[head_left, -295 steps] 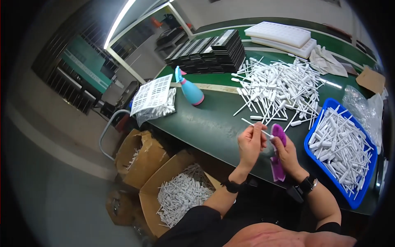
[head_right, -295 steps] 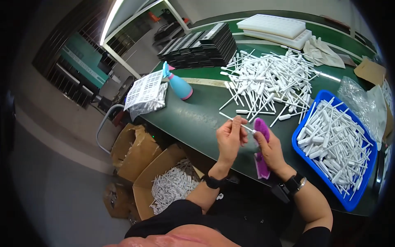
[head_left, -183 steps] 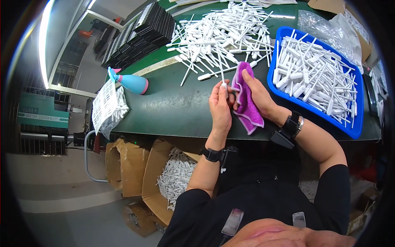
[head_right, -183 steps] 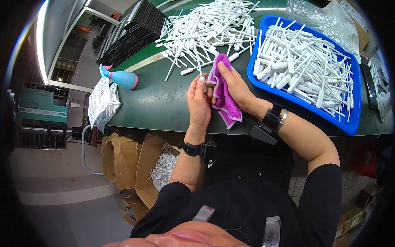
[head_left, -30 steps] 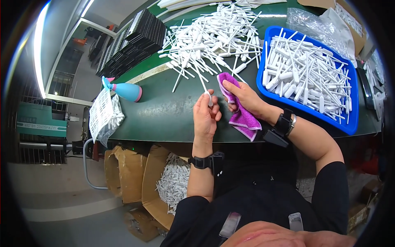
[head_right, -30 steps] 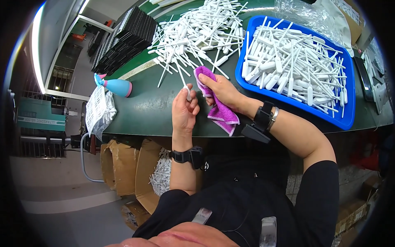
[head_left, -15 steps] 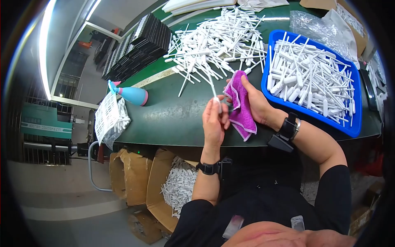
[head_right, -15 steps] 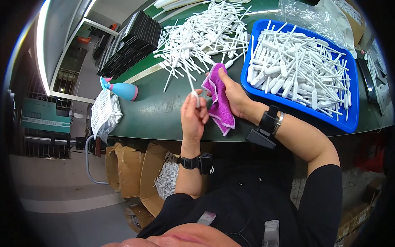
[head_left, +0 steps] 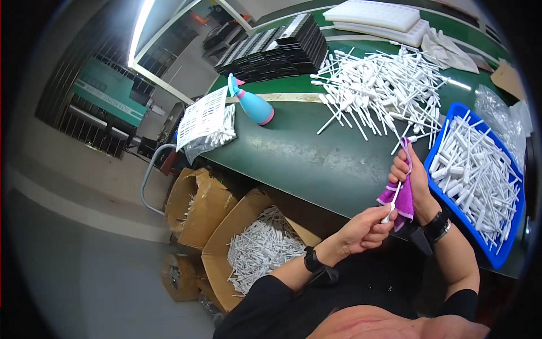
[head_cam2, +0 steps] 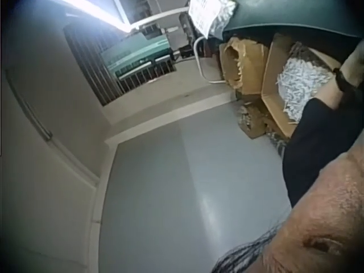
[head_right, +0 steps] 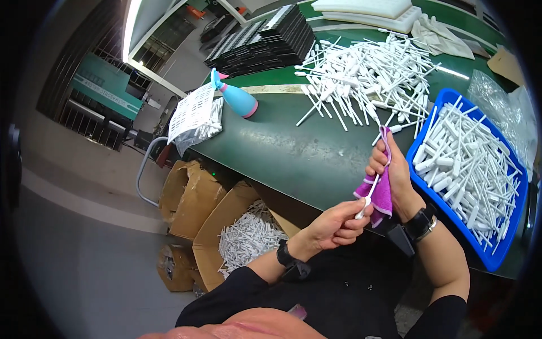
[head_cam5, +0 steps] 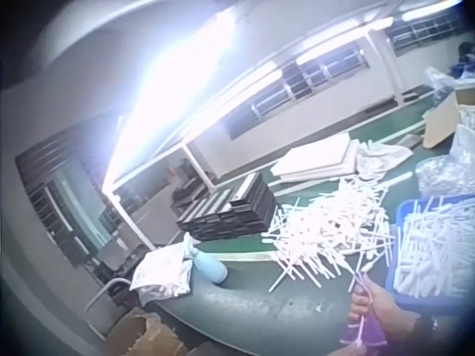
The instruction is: The person picks up a white plastic swab from a pile, wipes it with a purple cloth, and places it into a blue tray, repeating the process for several swabs.
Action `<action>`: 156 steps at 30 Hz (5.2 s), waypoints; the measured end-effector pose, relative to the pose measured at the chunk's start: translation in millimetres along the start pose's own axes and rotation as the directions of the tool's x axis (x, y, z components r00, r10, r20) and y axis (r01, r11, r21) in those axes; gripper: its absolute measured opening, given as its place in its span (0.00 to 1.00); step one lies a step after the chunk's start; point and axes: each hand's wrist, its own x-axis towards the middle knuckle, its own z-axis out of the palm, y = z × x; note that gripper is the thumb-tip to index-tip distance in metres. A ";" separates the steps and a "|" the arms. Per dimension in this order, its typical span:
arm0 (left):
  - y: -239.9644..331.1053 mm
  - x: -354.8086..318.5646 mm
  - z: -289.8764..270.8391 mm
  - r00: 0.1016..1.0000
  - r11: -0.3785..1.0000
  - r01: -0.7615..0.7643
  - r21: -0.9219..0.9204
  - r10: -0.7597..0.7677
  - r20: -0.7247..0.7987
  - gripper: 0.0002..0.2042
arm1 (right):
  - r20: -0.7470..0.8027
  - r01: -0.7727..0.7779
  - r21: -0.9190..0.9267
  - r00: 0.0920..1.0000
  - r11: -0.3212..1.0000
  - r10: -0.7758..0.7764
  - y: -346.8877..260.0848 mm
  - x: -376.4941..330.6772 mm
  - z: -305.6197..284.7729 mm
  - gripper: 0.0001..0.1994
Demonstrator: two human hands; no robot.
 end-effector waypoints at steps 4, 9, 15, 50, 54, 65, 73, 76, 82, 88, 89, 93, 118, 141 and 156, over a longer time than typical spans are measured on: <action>-7.6 11.5 -4.8 0.941 0.850 -0.174 0.498 0.293 -0.170 0.09 | -0.073 0.068 -0.172 0.994 0.983 -0.081 2.6 -1.4 7.3 0.18; -0.4 33.6 4.9 0.660 0.172 0.025 0.985 0.737 -0.145 0.07 | -0.043 0.135 -0.495 0.983 0.858 -0.180 22.1 -7.1 14.7 0.19; 3.3 31.8 7.6 0.576 0.303 -0.348 0.887 0.816 -0.053 0.07 | -0.014 0.099 -0.456 0.993 0.884 -0.118 7.9 -2.9 5.5 0.20; 66.4 41.9 -26.1 0.638 0.734 -0.561 0.382 0.678 -0.365 0.12 | 0.288 0.330 -0.879 0.943 0.344 -0.169 18.9 -14.0 6.6 0.15; 52.2 38.9 -28.1 0.679 0.733 -0.538 0.417 0.670 -0.301 0.09 | 0.281 0.341 -0.867 0.937 0.364 -0.208 20.2 -16.2 8.5 0.15; 61.6 41.8 -15.6 0.679 0.703 -0.556 0.443 0.692 -0.246 0.09 | 0.205 0.303 -0.861 0.942 0.407 -0.267 15.6 -10.9 3.2 0.14; 126.6 69.0 112.9 0.950 0.669 -0.300 0.680 0.142 0.279 0.11 | 0.374 0.550 -0.751 0.810 0.364 -0.452 36.8 12.6 -20.5 0.11; 100.9 119.1 165.7 0.866 0.602 -0.307 0.737 -0.144 0.478 0.13 | 0.424 0.633 -0.599 0.770 0.490 -0.477 61.6 27.5 -77.1 0.09; 79.2 175.6 181.8 0.857 0.706 -0.418 0.571 0.098 0.507 0.14 | 0.411 0.441 -0.511 0.879 0.738 -0.241 82.3 47.5 -85.3 0.11; 110.0 147.1 86.2 0.784 0.249 -0.560 0.790 0.468 0.408 0.12 | 0.633 0.728 -0.678 0.507 -0.102 -0.584 26.5 30.2 -33.2 0.14; 120.0 142.2 68.6 0.722 0.068 -0.529 0.846 0.559 0.407 0.11 | 0.275 0.495 -0.726 0.845 0.477 -0.458 11.2 11.0 -14.0 0.17; 161.4 146.7 -58.4 0.734 -0.133 0.094 0.987 0.679 0.022 0.12 | 0.024 0.037 -0.377 0.999 0.926 -0.030 -1.6 -3.3 -2.8 0.23; 47.9 54.7 -53.1 0.779 0.821 -0.557 -0.125 0.464 -0.422 0.12 | -0.044 -0.024 -0.462 0.999 0.887 0.004 -1.0 -2.2 3.3 0.23; 19.8 49.6 -34.6 0.830 0.875 -0.475 -0.087 0.414 -0.374 0.13 | -0.049 0.011 -0.361 0.998 0.932 -0.031 -2.9 -3.7 5.5 0.27; 14.3 37.6 -12.9 0.905 0.938 -0.345 0.043 0.344 -0.249 0.11 | -0.096 0.125 -0.152 0.985 0.981 -0.140 1.0 -0.8 11.2 0.26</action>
